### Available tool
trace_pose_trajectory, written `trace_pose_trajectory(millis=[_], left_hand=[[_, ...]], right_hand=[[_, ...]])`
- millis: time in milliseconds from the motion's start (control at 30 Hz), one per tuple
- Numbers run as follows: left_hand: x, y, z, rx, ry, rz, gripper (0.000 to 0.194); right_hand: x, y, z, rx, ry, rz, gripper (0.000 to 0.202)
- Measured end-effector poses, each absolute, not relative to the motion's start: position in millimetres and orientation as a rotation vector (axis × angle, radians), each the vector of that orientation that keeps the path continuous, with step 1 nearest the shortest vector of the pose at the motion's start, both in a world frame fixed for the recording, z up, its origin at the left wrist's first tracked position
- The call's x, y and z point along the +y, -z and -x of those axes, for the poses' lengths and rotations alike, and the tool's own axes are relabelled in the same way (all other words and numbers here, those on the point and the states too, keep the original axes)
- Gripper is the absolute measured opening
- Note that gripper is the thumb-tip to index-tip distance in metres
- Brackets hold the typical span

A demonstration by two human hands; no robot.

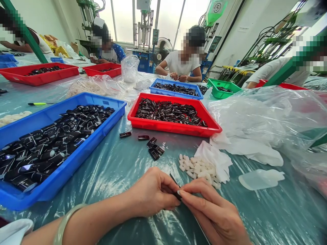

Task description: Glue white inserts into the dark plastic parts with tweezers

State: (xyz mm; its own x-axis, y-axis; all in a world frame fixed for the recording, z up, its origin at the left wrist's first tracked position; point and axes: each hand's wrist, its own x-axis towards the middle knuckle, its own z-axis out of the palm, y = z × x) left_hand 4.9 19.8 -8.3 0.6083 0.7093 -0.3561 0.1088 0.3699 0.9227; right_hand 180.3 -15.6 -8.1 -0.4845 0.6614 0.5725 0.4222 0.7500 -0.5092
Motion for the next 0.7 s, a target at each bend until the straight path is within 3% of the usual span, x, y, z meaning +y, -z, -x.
trace_pose_trajectory(millis=[700], left_hand=[[22.3,7.8,-7.2,0.901,-0.467,-0.990,0.017]], right_hand=[[-13.0,1.7,-179.8,-2.229,-0.342,0.820,0.031]])
